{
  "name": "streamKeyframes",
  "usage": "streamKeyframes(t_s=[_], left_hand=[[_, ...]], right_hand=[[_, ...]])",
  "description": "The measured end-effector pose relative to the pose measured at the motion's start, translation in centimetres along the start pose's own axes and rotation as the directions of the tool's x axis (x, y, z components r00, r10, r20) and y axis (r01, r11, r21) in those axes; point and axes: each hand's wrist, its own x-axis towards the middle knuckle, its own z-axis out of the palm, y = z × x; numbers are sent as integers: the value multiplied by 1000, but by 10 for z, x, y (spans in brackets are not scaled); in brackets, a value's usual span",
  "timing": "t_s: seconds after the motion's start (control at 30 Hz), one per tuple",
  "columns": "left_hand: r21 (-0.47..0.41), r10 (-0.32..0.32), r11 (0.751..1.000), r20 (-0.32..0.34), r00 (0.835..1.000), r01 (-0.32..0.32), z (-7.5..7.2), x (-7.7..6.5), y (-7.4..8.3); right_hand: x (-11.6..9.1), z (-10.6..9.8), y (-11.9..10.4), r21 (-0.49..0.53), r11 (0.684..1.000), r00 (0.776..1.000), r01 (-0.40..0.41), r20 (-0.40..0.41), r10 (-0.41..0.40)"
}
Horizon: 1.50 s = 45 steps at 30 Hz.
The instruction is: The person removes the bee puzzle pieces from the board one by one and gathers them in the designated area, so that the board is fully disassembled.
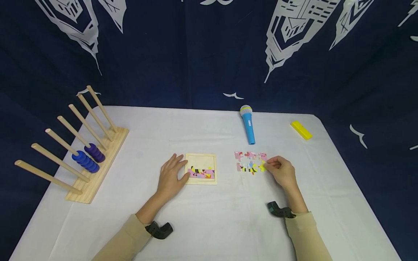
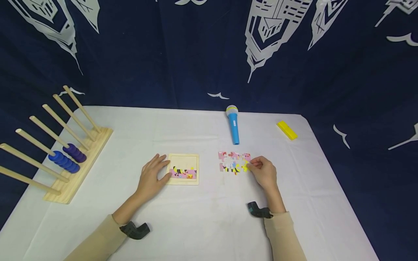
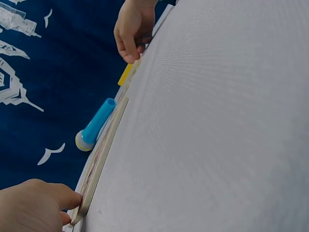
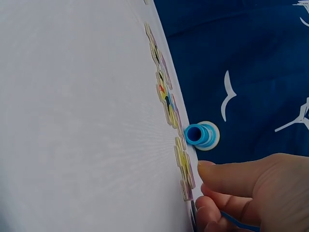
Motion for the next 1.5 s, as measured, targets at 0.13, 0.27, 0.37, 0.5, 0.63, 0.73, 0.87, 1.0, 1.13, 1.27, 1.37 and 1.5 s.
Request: streamKeyframes(t_s=[0.13, 0.27, 0.37, 0.5, 0.63, 0.73, 0.87, 1.0, 1.13, 1.27, 1.37, 1.5], left_hand=[[1, -6, 1000, 13, 1000, 6, 0, 0, -1], [5, -4, 1000, 28, 1000, 4, 0, 0, -1], [14, 6, 1000, 32, 999, -6, -1, -1, 0], [23, 16, 1000, 56, 998, -17, -3, -1, 0], [29, 27, 999, 87, 996, -30, -6, -1, -2], [40, 35, 998, 104, 994, -39, -7, -2, -2], [55, 43, 997, 122, 992, -50, -7, -2, -3], [59, 41, 997, 133, 990, -49, -8, -2, -4], [70, 40, 996, 136, 990, -50, -7, -2, -4], [78, 45, 995, 136, 990, -56, -7, -2, -4], [86, 47, 995, 137, 989, -59, -8, -2, -4], [90, 52, 994, 139, 989, -65, -9, -2, -4]], right_hand=[[-1, -3, -2, 67, 997, 999, -28, -15, 29], [-4, -5, -9, 138, 990, 998, -34, -44, 40], [-6, -2, -19, 188, 982, 997, -21, -64, 33], [-11, 7, -37, 228, 973, 999, 13, -37, -5], [-17, 24, -59, 256, 963, 995, 82, 39, -96], [-22, 40, -77, 299, 946, 980, 126, 107, -165], [-28, 59, -103, 356, 922, 957, 154, 180, -229], [-34, 73, -129, 404, 895, 928, 190, 222, -298], [-39, 84, -148, 427, 878, 897, 216, 267, -351], [-46, 93, -159, 430, 877, 872, 216, 319, -372], [-50, 101, -161, 432, 875, 853, 218, 352, -386], [-53, 111, -160, 416, 875, 836, 248, 364, -410]])
